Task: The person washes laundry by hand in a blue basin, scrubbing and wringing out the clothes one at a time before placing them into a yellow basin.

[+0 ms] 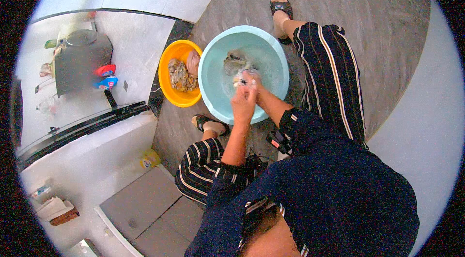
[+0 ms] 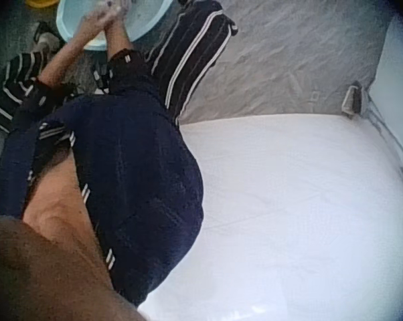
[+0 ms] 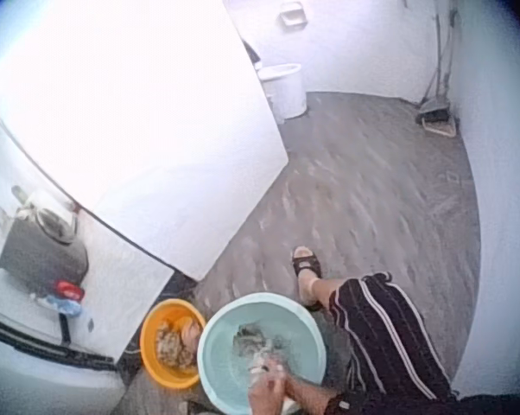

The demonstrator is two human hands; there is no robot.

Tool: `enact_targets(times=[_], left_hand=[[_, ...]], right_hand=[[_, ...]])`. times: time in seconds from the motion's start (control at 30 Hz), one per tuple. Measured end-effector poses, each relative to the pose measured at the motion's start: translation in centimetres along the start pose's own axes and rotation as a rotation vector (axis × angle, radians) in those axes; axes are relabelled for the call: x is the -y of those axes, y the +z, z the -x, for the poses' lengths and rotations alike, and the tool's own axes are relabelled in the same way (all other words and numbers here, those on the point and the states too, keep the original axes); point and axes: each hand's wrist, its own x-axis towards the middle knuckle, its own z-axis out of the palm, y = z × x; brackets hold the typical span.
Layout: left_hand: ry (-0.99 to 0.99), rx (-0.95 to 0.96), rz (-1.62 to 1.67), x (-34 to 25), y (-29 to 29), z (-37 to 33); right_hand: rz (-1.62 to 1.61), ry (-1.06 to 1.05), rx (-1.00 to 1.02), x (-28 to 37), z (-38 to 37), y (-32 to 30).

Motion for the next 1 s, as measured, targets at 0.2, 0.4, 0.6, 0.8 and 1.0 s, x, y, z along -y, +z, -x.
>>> enact_targets(times=[0.2,0.4,0.6,0.8,1.0], left_hand=[[-0.100,-0.296,-0.384,2.4,-3.5,-3.2],[0.091,-0.211,-0.429,-3.8,-2.4,-0.6],[-0.021,-0.279,-0.567,0.8,-3.8,-3.1],[-0.473,-0.365,0.290,1.4,-4.9,-2.3],[-0.530,-0.180,1.225,-0.1,-5.2,-1.8]], right_hand=[[0.205,0.003,-0.180,-0.7,4.5,9.6],[0.059,0.226,0.063,1.7,5.6,9.5],[0.295,0.032,-0.247,0.1,6.0,11.2],[0.753,-0.375,-0.142,1.1,6.2,12.6],[1.512,-0.488,0.138,0.7,7.8,12.2]])
